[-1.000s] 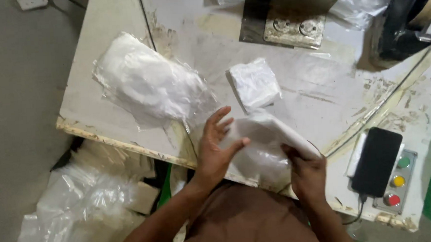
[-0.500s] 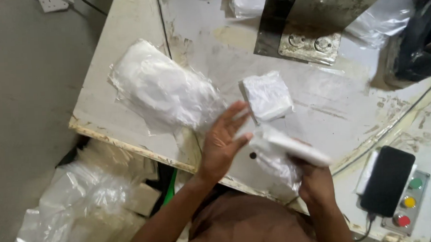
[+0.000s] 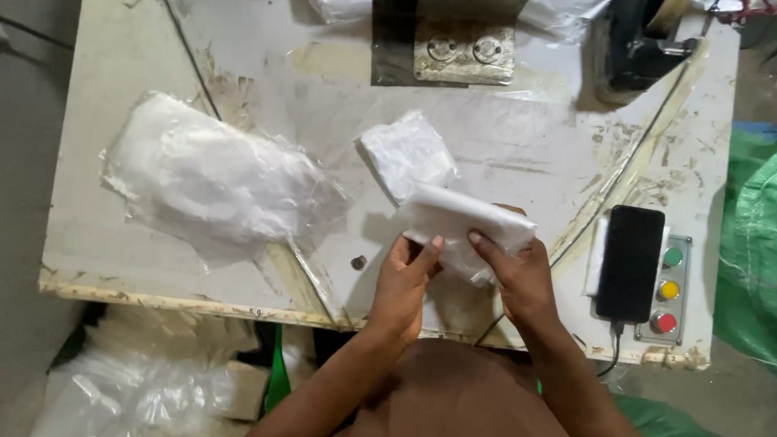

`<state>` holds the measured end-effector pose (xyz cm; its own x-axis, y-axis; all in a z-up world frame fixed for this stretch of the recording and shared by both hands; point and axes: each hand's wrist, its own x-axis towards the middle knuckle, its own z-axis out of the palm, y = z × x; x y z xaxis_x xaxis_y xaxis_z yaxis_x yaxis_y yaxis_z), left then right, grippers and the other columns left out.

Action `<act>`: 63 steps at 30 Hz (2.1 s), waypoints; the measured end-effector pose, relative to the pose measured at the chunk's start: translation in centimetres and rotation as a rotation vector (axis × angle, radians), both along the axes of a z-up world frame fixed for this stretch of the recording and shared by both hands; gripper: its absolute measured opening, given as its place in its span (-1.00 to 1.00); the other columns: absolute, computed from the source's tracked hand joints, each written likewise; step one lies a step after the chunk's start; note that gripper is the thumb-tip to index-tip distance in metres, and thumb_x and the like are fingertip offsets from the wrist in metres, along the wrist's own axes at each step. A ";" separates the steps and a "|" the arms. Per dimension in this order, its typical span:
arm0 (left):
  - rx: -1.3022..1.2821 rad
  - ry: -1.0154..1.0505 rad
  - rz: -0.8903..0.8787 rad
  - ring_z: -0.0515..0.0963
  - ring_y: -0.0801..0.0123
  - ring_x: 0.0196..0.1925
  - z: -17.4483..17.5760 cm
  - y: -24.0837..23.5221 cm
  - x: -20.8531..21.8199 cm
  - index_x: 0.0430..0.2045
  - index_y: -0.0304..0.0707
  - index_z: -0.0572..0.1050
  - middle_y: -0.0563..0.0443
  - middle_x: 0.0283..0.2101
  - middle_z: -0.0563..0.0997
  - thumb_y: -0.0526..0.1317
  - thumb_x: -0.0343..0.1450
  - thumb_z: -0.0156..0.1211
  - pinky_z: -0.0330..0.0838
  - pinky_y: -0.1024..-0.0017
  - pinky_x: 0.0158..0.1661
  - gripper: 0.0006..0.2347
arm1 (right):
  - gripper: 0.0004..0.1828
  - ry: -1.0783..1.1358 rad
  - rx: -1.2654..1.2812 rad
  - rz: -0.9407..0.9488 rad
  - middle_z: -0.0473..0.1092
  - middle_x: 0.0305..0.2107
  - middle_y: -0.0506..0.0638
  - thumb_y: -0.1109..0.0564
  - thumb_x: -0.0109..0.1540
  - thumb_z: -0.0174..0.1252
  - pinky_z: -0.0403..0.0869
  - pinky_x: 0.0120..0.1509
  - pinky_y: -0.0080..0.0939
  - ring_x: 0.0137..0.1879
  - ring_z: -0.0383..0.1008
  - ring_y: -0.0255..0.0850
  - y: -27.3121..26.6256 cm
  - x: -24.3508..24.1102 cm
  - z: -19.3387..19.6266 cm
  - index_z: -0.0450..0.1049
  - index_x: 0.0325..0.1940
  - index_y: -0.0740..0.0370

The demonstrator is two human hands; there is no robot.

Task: Folding and stacking plastic bags at a packaging workstation

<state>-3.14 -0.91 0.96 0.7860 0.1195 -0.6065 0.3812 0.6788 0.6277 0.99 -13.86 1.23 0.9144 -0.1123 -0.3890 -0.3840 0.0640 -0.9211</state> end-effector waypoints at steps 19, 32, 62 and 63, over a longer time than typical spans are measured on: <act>-0.123 -0.506 0.130 0.49 0.04 0.31 -3.9 -2.6 1.2 0.19 -0.52 0.45 -0.37 0.20 0.56 -0.54 0.35 0.26 0.50 0.11 0.13 -0.55 | -0.70 -0.090 0.446 -0.103 0.56 -0.28 0.24 0.47 0.10 0.32 0.58 0.10 0.02 -0.15 0.59 -0.11 0.6 -2.6 -0.2 0.56 -0.08 0.51; 1.401 -0.307 -0.305 0.64 0.29 -0.43 -4.9 18.2 2.1 -0.36 -0.11 0.66 0.09 -0.44 0.56 -0.16 0.22 0.60 0.50 0.39 -0.41 -0.77 | -0.72 -0.098 0.335 0.018 0.42 -0.40 0.15 0.48 0.15 0.18 0.72 -0.40 0.16 -0.39 0.55 -0.04 -6.1 -0.5 -9.4 0.52 -0.05 0.46; 0.839 -0.790 0.058 0.46 0.38 -0.48 2.0 1.8 1.1 -0.15 -0.34 0.65 -0.04 -0.45 0.49 -0.40 0.38 0.31 0.43 0.47 -0.40 -0.81 | -0.49 -0.725 -0.147 0.197 0.46 -0.13 0.26 -0.13 0.14 0.14 0.52 -0.16 -0.09 -0.15 0.49 0.00 1.3 1.5 -0.5 0.52 -0.09 0.38; 0.863 -0.784 -0.067 0.51 0.30 -0.49 3.3 1.2 1.2 0.05 -0.35 0.60 -0.12 -0.45 0.56 -0.30 0.45 0.28 0.47 0.38 -0.41 -0.72 | -0.01 -0.841 -0.352 0.195 0.33 0.00 0.21 -0.64 0.07 0.07 0.39 0.21 -0.04 0.15 0.37 0.04 1.4 2.1 -1.8 0.37 0.03 0.36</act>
